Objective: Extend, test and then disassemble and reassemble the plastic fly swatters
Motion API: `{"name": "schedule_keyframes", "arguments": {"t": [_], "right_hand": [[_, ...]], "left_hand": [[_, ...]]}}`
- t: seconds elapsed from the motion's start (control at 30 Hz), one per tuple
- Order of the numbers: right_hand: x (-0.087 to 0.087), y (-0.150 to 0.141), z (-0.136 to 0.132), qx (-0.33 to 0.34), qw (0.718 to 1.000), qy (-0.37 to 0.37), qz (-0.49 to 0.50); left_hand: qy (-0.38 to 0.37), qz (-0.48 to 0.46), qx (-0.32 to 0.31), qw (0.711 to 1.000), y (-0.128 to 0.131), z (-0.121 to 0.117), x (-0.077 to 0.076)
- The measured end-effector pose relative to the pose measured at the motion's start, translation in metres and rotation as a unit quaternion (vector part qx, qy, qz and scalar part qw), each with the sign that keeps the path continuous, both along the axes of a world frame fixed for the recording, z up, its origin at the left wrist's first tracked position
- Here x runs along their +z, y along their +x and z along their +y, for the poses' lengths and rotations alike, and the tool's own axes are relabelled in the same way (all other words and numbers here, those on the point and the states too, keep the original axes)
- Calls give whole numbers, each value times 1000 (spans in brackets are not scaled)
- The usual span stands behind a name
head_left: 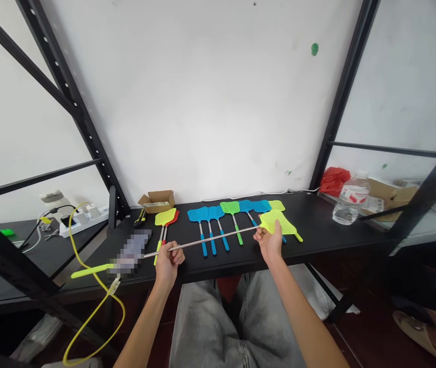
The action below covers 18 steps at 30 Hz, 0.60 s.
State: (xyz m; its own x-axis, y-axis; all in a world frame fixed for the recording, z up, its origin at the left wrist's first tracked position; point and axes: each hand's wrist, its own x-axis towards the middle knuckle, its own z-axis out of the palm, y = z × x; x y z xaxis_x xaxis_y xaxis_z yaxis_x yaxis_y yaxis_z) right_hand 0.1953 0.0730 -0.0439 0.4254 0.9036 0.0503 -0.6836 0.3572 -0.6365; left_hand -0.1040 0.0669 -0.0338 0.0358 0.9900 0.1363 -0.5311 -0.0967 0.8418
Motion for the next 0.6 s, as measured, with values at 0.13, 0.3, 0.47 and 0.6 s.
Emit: {"name": "schedule_keyframes", "arguments": {"t": [0.13,0.3,0.47,0.6], "right_hand": [[-2,3,4,-44,997,-39,56],[-7,5,6,-72,994,-33,72],[-9,5,8,-62,998,-25,-12],[-9,3,8,-52,996,-11,-74]], "left_hand": [[15,-44,66,997,1,0,2],[35,-92,182,978,-2,3,1],[44,-83,175,980,-1,4,-3],[50,-33,154,986,2,5,-7]]}}
